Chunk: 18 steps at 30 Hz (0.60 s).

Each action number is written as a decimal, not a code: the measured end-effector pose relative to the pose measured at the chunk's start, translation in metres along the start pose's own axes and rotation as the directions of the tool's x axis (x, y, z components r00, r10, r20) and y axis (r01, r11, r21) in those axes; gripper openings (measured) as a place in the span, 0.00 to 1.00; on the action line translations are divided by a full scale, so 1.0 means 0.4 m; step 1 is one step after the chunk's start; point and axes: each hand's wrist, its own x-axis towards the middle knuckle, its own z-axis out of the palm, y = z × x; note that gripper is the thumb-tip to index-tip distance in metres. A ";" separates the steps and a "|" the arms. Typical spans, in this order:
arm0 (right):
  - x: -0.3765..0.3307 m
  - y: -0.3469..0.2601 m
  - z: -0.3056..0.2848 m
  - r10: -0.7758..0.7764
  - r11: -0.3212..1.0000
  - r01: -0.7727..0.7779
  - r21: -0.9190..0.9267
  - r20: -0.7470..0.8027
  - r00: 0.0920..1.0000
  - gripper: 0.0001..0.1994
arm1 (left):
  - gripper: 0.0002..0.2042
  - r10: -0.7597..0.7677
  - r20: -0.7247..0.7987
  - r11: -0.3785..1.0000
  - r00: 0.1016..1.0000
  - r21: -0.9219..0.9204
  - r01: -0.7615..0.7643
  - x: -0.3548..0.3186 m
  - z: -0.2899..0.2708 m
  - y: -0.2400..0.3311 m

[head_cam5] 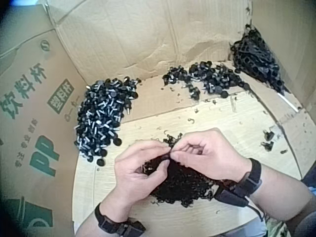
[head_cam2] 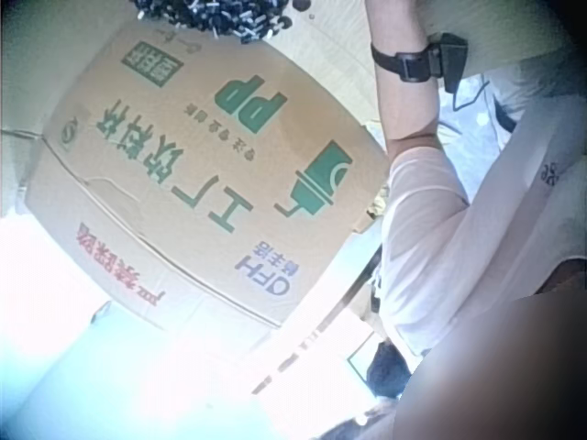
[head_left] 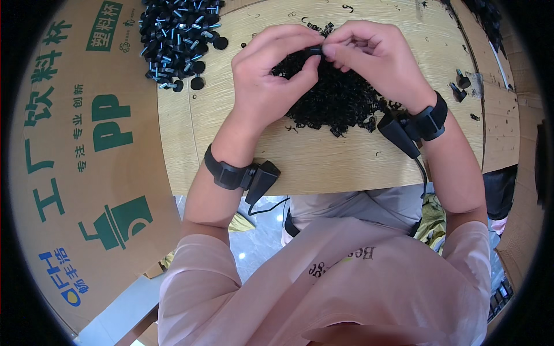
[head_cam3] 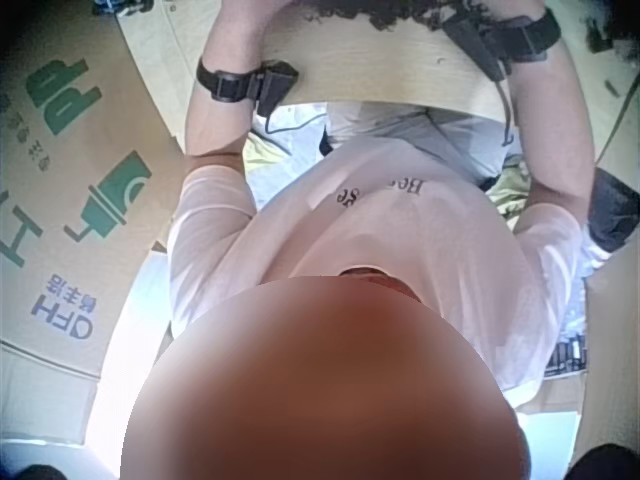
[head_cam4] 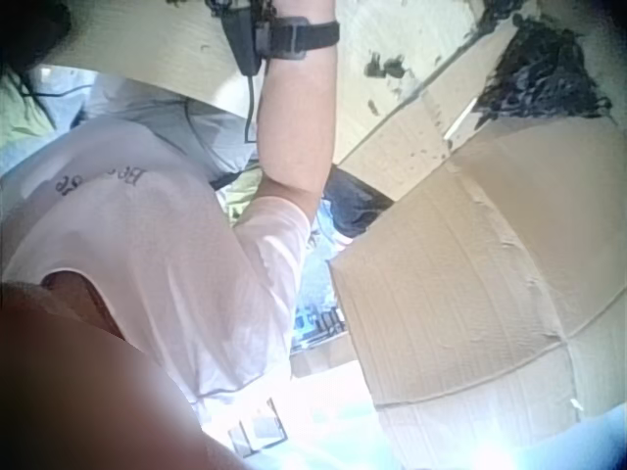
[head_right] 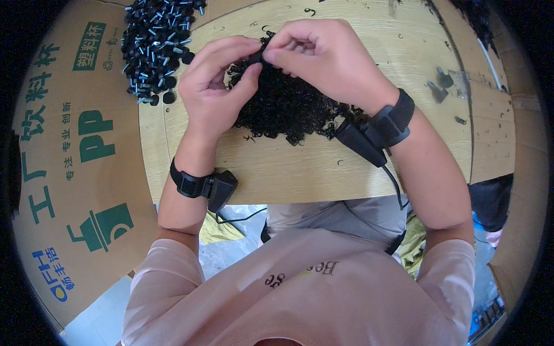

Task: The recorder is assembling small black plastic components by inserting small metal pins or cylinders into them.

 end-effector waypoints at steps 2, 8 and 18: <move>0.003 -0.003 -0.016 0.053 0.997 -0.055 0.047 0.029 0.998 0.08 | 0.16 0.128 0.082 0.989 0.988 0.062 -0.133 0.009 -0.003 0.005; 0.006 -0.012 -0.036 0.216 0.848 -0.282 0.448 0.194 0.957 0.10 | 0.14 0.023 -0.115 0.937 0.993 -0.345 -0.062 0.009 0.013 0.012; -0.068 -0.134 -0.356 -0.442 0.798 0.030 -0.602 -0.549 0.709 0.16 | 0.13 -0.261 -0.226 0.800 0.939 -0.595 0.079 0.022 0.008 -0.025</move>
